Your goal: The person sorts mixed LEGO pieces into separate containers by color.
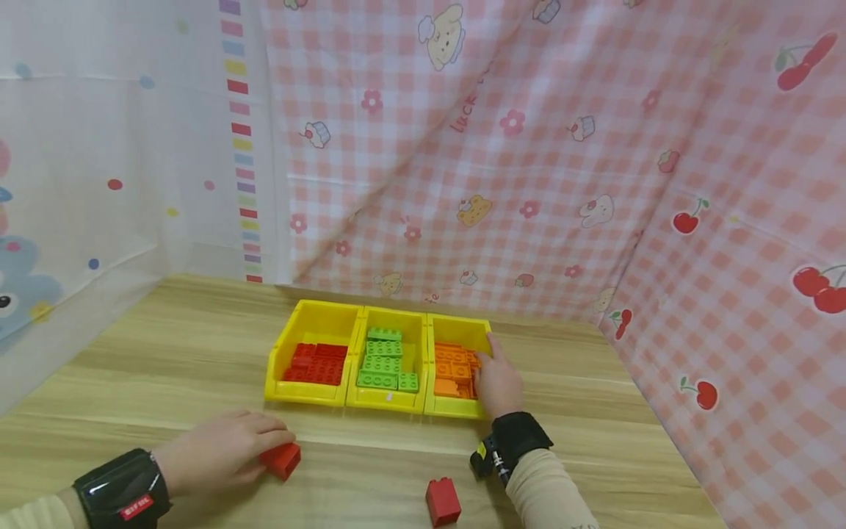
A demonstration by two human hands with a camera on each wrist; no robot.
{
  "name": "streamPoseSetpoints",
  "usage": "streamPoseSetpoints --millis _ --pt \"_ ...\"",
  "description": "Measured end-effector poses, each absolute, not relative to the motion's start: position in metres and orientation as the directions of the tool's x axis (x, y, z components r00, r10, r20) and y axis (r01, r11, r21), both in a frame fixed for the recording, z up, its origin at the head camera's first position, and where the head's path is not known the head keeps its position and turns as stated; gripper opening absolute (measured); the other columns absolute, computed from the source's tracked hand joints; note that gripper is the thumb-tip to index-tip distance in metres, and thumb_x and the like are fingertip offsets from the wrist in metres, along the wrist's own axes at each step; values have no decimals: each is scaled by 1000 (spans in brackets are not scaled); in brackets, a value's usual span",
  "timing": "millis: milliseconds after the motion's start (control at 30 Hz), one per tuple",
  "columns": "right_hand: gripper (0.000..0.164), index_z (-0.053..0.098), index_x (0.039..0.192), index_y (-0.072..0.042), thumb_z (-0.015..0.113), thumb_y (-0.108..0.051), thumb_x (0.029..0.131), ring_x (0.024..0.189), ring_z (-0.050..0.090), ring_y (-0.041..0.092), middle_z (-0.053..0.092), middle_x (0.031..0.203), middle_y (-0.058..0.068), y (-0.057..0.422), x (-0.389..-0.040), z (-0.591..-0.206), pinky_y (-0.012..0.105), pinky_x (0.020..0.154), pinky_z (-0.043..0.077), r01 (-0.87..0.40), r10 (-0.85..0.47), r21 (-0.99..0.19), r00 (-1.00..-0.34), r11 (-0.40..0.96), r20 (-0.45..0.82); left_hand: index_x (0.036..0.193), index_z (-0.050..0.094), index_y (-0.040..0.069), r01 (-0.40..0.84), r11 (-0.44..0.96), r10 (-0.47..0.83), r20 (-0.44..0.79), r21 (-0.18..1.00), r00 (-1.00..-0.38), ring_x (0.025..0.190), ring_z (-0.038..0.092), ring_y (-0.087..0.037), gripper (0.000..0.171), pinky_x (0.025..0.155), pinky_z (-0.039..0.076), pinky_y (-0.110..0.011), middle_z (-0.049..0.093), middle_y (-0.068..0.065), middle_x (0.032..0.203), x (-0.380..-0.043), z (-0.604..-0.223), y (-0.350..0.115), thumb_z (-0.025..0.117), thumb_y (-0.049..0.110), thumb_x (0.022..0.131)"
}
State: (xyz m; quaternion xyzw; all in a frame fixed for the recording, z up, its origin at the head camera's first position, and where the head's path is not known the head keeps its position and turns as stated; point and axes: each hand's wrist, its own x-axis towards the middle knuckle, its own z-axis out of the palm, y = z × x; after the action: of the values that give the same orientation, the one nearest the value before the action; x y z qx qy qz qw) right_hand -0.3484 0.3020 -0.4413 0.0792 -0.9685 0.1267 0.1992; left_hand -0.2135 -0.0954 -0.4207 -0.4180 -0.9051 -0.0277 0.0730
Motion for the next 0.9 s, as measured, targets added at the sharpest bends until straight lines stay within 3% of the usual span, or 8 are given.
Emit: streamPoseSetpoints --millis 167,433,633,800,900 --pt "30 66 114 -2 65 -9 85 107 57 31 38 143 13 302 -347 -441 43 86 46 -206 -105 -214 -908 955 405 117 64 14 763 646 757 127 5 -641 96 59 -16 45 81 48 -40 64 3 108 -215 -419 -92 75 20 74" --pt "30 66 115 -3 64 -10 85 109 56 30 38 144 12 303 -348 -440 43 87 46 -194 -96 -210 -911 958 402 116 63 11 770 637 753 247 -39 -611 86 59 -17 47 75 50 -38 61 1 102 -230 -387 -85 78 22 73" --pt "30 66 116 -3 64 -10 86 110 55 30 37 144 12 305 -348 -439 43 87 46 -196 -99 -215 -913 957 395 111 60 10 697 715 687 239 -55 -687 73 54 -13 47 67 51 -31 56 2 95 -256 -363 -76 81 20 71" --pt "29 67 113 -3 64 -9 85 106 57 31 39 143 12 306 -348 -440 43 86 46 -197 -97 -201 -901 959 423 109 60 7 624 779 614 266 -57 -743 61 46 -12 40 58 47 -24 48 0 89 -290 -364 -58 77 16 75" --pt "28 67 112 -3 64 -9 84 103 59 30 41 141 12 305 -347 -440 42 84 48 -207 -106 -189 -892 960 438 108 60 5 579 813 572 279 -65 -771 60 47 -15 37 57 46 -27 49 -4 88 -312 -368 -48 76 14 76"
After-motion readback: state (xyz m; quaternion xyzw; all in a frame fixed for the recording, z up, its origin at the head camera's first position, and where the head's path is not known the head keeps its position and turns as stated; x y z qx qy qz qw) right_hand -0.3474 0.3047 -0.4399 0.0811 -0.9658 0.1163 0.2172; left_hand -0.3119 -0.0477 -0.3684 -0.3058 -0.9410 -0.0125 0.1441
